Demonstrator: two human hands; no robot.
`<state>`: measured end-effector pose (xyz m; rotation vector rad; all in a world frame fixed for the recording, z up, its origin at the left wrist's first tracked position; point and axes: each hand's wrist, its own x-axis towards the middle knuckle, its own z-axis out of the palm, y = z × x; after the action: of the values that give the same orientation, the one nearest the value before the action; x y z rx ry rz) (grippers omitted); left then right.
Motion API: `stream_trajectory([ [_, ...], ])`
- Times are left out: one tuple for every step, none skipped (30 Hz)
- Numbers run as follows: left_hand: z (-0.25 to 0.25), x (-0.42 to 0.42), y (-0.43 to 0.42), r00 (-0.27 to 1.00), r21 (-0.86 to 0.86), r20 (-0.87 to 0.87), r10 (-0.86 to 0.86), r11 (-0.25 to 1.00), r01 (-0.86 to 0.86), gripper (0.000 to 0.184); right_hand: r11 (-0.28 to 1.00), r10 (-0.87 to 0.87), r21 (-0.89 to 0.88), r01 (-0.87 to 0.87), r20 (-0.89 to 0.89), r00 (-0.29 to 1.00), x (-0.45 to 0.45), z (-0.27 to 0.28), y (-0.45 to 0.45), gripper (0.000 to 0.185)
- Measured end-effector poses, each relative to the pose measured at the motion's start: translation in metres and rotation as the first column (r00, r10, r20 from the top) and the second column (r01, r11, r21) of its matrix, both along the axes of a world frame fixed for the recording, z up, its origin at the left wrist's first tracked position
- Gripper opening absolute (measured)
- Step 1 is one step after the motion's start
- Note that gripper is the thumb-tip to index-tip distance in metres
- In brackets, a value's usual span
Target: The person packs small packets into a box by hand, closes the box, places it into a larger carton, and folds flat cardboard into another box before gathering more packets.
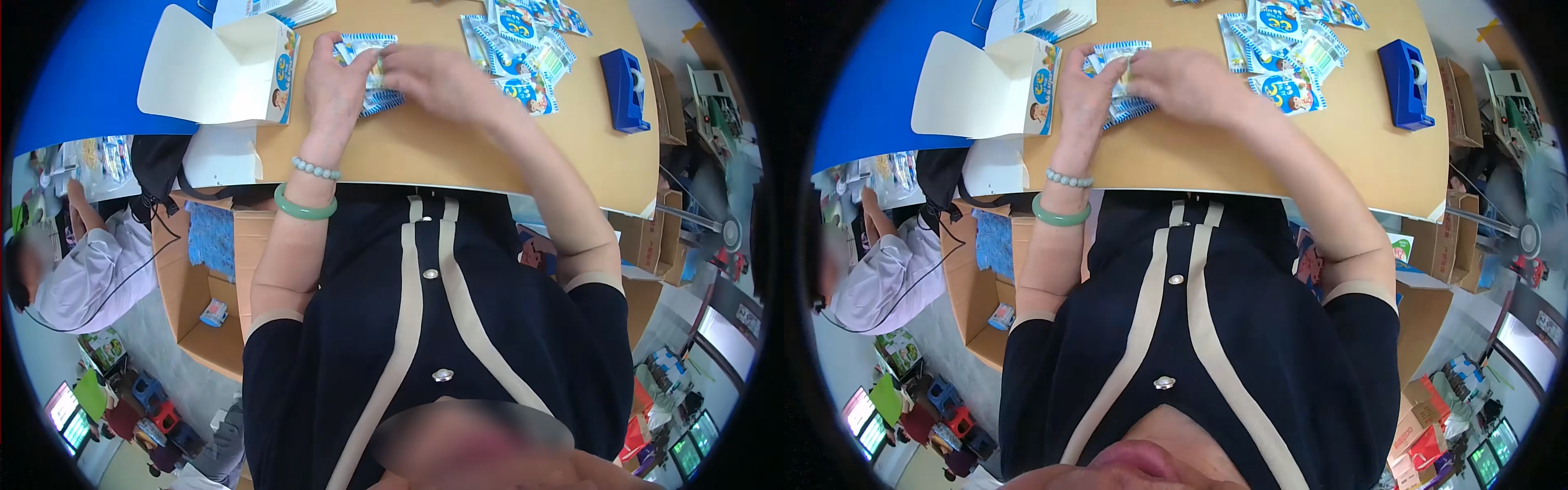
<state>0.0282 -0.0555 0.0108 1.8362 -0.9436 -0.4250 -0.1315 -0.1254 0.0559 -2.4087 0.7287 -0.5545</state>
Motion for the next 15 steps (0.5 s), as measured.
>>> stream_trajectory([
  [-0.004,0.001,-0.001,1.0,-0.017,-0.015,-0.001,1.0,0.0,0.051,0.988,-0.005,0.155,0.022,-0.105,0.994,-0.002,0.008,-0.011,0.018],
  [-0.008,0.002,-0.001,1.0,-0.029,-0.031,-0.005,1.0,0.004,0.051,0.988,-0.104,-0.114,0.104,0.006,0.995,0.002,-0.007,-0.041,0.016],
  [-0.011,0.004,-0.001,1.0,-0.029,-0.024,-0.005,1.0,0.005,0.051,0.907,-0.173,-0.363,0.213,0.141,0.975,0.009,-0.024,-0.079,0.014],
  [-0.014,0.006,-0.001,0.999,-0.036,-0.039,-0.024,0.999,0.022,0.051,0.764,-0.263,-0.58,0.283,0.121,0.957,0.011,-0.024,-0.096,0.019],
  [-0.016,0.008,-0.001,0.998,-0.041,-0.055,-0.043,0.998,0.041,0.052,0.672,-0.311,-0.674,0.306,0.118,0.943,0.01,-0.026,-0.11,0.022],
  [-0.017,0.008,-0.002,0.995,-0.045,-0.073,-0.062,0.997,0.059,0.052,0.568,-0.362,-0.757,0.324,0.125,0.924,0.009,-0.029,-0.123,0.025],
  [-0.017,0.008,-0.002,0.995,-0.043,-0.07,-0.065,0.997,0.062,0.052,0.682,-0.409,-0.676,0.279,-0.036,0.912,0.008,-0.033,-0.137,0.025],
  [-0.017,0.008,-0.002,0.995,-0.012,-0.078,-0.07,0.998,0.07,0.053,0.782,-0.422,-0.573,0.243,-0.201,0.884,0.008,-0.038,-0.149,0.025],
  [-0.015,0.009,-0.002,0.994,0.016,-0.086,-0.071,0.997,0.072,0.053,0.864,-0.402,-0.453,0.218,-0.362,0.841,0.012,-0.032,-0.147,0.024],
  [-0.015,0.01,-0.001,0.993,0.047,-0.097,-0.069,0.996,0.073,0.054,0.867,-0.394,-0.451,0.21,-0.366,0.843,0.014,-0.03,-0.141,0.024],
  [-0.015,0.011,0.001,0.993,0.051,-0.1,-0.063,0.996,0.069,0.054,0.866,-0.438,-0.406,0.291,-0.335,0.834,0.011,-0.031,-0.131,0.024],
  [-0.011,0.01,0.002,0.995,0.073,-0.078,-0.055,0.995,0.061,0.054,0.856,-0.485,-0.358,0.372,-0.308,0.819,0.006,-0.021,-0.11,0.023],
  [-0.007,0.009,0.002,0.997,0.094,-0.055,-0.051,0.994,0.056,0.054,0.837,-0.535,-0.308,0.453,-0.282,0.796,0.001,-0.014,-0.088,0.023],
  [-0.005,0.007,0.001,0.998,0.112,-0.033,-0.05,0.992,0.053,0.055,0.822,-0.525,-0.398,0.407,-0.254,0.813,-0.001,-0.015,-0.058,0.019],
  [-0.005,0.005,0.0,0.998,0.113,-0.038,-0.057,0.992,0.061,0.055,0.797,-0.512,-0.485,0.359,-0.229,0.828,0.0,-0.018,-0.027,0.018],
])
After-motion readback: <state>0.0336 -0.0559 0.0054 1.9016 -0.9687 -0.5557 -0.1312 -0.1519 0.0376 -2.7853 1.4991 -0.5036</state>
